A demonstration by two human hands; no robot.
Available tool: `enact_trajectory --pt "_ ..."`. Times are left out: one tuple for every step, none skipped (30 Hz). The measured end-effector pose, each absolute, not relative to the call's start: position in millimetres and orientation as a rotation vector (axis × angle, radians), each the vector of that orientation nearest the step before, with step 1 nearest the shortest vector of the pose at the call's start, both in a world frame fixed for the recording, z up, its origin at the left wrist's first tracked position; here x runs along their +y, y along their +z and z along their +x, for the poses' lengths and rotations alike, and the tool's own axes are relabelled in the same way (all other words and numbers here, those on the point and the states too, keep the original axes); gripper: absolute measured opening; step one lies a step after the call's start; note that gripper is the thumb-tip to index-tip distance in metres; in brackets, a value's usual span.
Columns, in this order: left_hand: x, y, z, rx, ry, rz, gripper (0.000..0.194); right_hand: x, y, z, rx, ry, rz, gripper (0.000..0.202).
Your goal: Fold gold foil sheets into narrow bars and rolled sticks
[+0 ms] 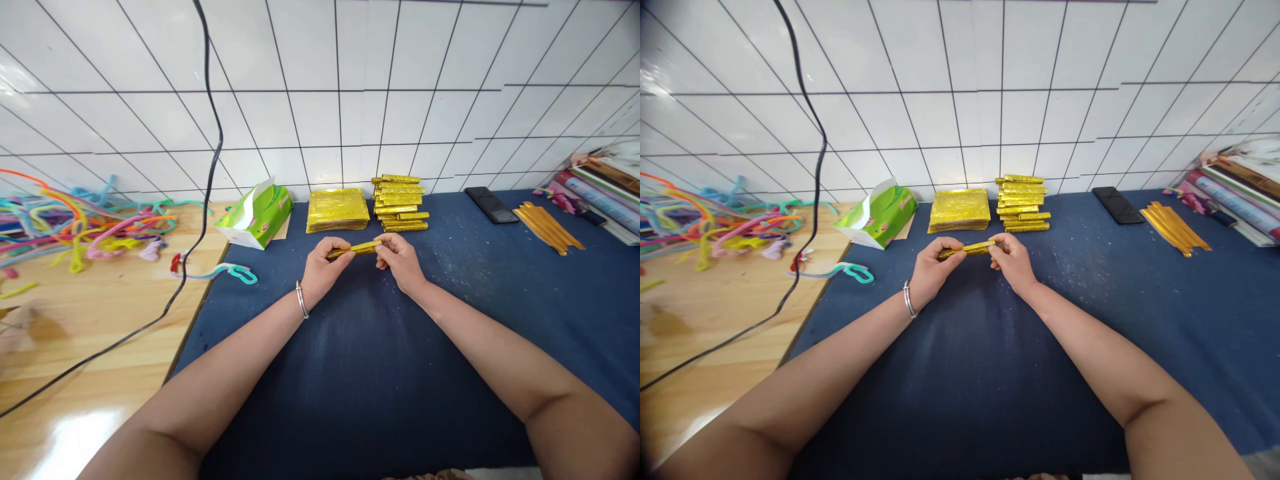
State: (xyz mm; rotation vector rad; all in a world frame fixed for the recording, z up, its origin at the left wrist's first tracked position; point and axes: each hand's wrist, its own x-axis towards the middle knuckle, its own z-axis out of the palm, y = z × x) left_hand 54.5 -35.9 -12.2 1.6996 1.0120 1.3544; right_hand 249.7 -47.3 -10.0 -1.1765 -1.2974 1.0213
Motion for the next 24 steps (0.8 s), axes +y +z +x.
enact_trajectory --pt "-36.1 -12.0 54.7 1.010 1.349 1.673 0.017 -47.3 -10.1 249.7 -1.300 1.018 -1.178 0.022" --pt "-36.3 -11.8 54.9 1.008 1.343 1.647 0.019 -47.4 -10.2 249.8 -1.302 1.016 -1.180 0.022" --pt "-36.3 -11.8 55.1 1.007 1.335 1.622 0.020 -47.4 -10.3 250.0 -1.304 1.013 -1.181 0.022" --pt "-36.2 -11.9 55.3 1.005 1.324 1.601 0.020 -47.3 -10.5 250.1 -1.306 1.010 -1.183 0.022" --pt "-36.0 -12.1 55.5 1.004 1.310 1.586 0.021 -47.3 -10.7 250.3 -1.307 1.007 -1.186 0.022" --pt "-35.6 -12.5 55.6 1.004 1.295 1.577 0.021 -47.3 -11.0 250.4 -1.307 1.005 -1.189 0.022" --pt "-35.2 -13.1 55.7 1.004 1.282 1.572 0.021 -47.2 -11.3 250.5 -1.308 1.005 -1.192 0.022" --pt "-34.6 -13.7 55.8 1.006 1.274 1.572 0.020 -47.2 -11.6 250.5 -1.309 1.004 -1.196 0.023" --pt "-34.1 -14.4 55.8 1.009 1.271 1.575 0.019 -47.1 -12.1 250.5 -1.311 1.002 -1.200 0.023" --pt "-33.6 -15.0 55.9 1.012 1.275 1.580 0.018 -47.0 -12.6 250.5 -1.312 0.999 -1.202 0.024" --pt "-33.2 -15.6 56.0 1.014 1.284 1.583 0.017 -47.0 -13.0 250.4 -1.313 0.996 -1.203 0.024" --pt "-32.9 -16.1 56.1 1.014 1.293 1.581 0.017 -46.8 -13.5 250.3 -1.309 0.993 -1.201 0.026" --pt "-32.6 -16.6 56.2 1.012 1.298 1.571 0.017 -46.6 -13.9 250.1 -1.300 0.992 -1.194 0.028" --pt "-32.4 -17.0 56.4 1.009 1.300 1.553 0.017 -46.4 -14.2 249.8 -1.286 0.994 -1.184 0.031" --pt "-32.2 -17.4 56.5 1.005 1.300 1.529 0.018 -46.0 -14.5 249.6 -1.271 1.001 -1.170 0.033" --pt "-32.0 -17.8 56.5 1.000 1.300 1.501 0.019 -45.6 -14.6 249.3 -1.254 1.011 -1.157 0.036" --pt "-31.7 -18.2 56.5 0.995 1.298 1.476 0.020 -45.2 -14.7 249.0 -1.239 1.021 -1.144 0.037" --pt "-31.3 -18.6 56.5 0.991 1.299 1.456 0.021 -44.9 -14.6 248.7 -1.226 1.031 -1.134 0.037" --pt "-30.9 -19.1 56.4 0.990 1.302 1.442 0.021 -44.6 -14.5 248.4 -1.216 1.040 -1.127 0.036" --pt "-30.5 -19.5 56.3 0.991 1.304 1.433 0.021 -44.5 -14.2 248.1 -1.206 1.047 -1.122 0.035" --pt "-30.1 -19.8 56.2 0.992 1.307 1.428 0.021 -44.5 -13.8 247.9 -1.197 1.053 -1.118 0.034" --pt "-29.8 -20.1 56.1 0.994 1.308 1.425 0.021 -44.6 -13.3 247.7 -1.190 1.058 -1.116 0.033" --pt "-29.6 -20.3 56.0 0.995 1.309 1.422 0.021 -44.9 -12.8 247.6 -1.189 1.062 -1.116 0.031" --pt "-29.5 -20.4 56.0 0.996 1.309 1.420 0.021 -45.2 -12.2 247.5 -1.194 1.063 -1.117 0.029"
